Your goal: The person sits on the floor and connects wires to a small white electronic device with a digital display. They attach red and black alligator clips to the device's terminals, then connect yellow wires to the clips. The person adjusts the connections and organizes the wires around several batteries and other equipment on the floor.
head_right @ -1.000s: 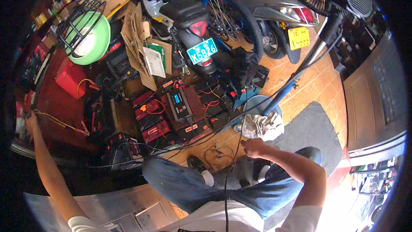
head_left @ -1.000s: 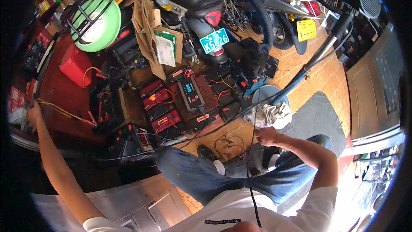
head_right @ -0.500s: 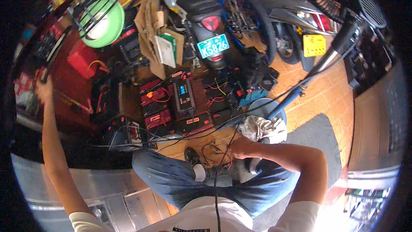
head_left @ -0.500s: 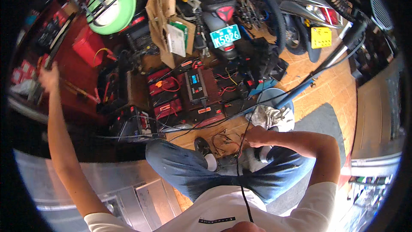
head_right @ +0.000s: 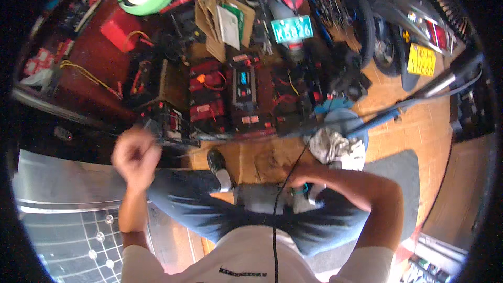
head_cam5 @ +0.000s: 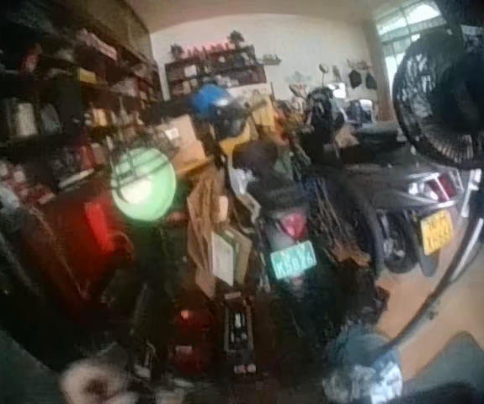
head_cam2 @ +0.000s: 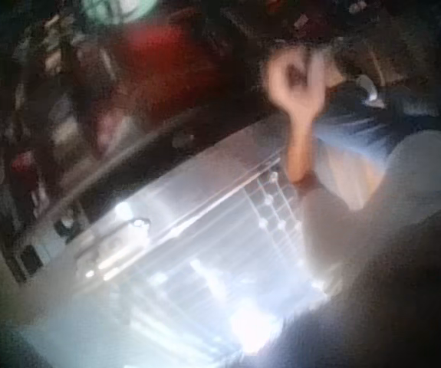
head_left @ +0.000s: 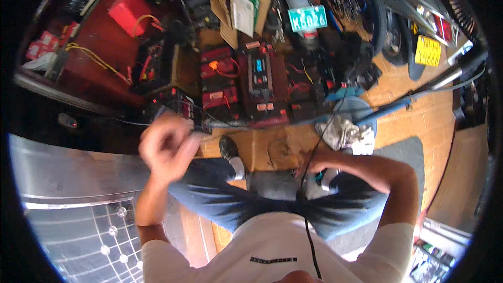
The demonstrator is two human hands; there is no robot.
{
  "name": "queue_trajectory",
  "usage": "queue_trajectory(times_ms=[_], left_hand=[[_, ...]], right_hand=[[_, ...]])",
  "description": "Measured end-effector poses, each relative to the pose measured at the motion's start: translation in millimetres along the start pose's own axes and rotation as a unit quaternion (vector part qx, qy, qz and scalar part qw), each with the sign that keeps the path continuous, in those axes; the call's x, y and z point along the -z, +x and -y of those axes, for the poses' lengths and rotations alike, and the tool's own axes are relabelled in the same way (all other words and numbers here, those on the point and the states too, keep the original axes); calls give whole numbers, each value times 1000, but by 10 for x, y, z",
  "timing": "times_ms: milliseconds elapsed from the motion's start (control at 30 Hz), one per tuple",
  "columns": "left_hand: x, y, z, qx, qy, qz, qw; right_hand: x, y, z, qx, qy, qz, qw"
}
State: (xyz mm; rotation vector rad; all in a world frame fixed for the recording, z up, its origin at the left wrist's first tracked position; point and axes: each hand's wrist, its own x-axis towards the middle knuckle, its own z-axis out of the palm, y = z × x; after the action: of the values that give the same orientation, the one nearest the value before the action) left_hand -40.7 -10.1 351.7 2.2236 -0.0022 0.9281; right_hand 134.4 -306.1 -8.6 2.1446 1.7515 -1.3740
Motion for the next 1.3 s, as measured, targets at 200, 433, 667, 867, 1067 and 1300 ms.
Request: queue_trajectory(times_ms=[200,433,667,867,1067,1300], left_hand=[[264,-283,-758,-398,-629,51,666],[531,-221,-995,-324,-744,385,440],[475,-568,-1149,-246,-539,33,805],[263,-27,-1144,-169,-700,581,379],[89,99,-720,105,-448,646,609],[-700,-926,1126,90,116,607,781]], right_hand=[[423,-739,-18,-62,-125,200,970],[1251,-949,314,-210,-145,81,964],[1525,-673,64,-79,-198,-135,968],[1793,-99,-239,-167,-64,-205,962],[2111,722,-617,-104,138,-380,909],[2254,1239,-762,-176,357,-386,832]])
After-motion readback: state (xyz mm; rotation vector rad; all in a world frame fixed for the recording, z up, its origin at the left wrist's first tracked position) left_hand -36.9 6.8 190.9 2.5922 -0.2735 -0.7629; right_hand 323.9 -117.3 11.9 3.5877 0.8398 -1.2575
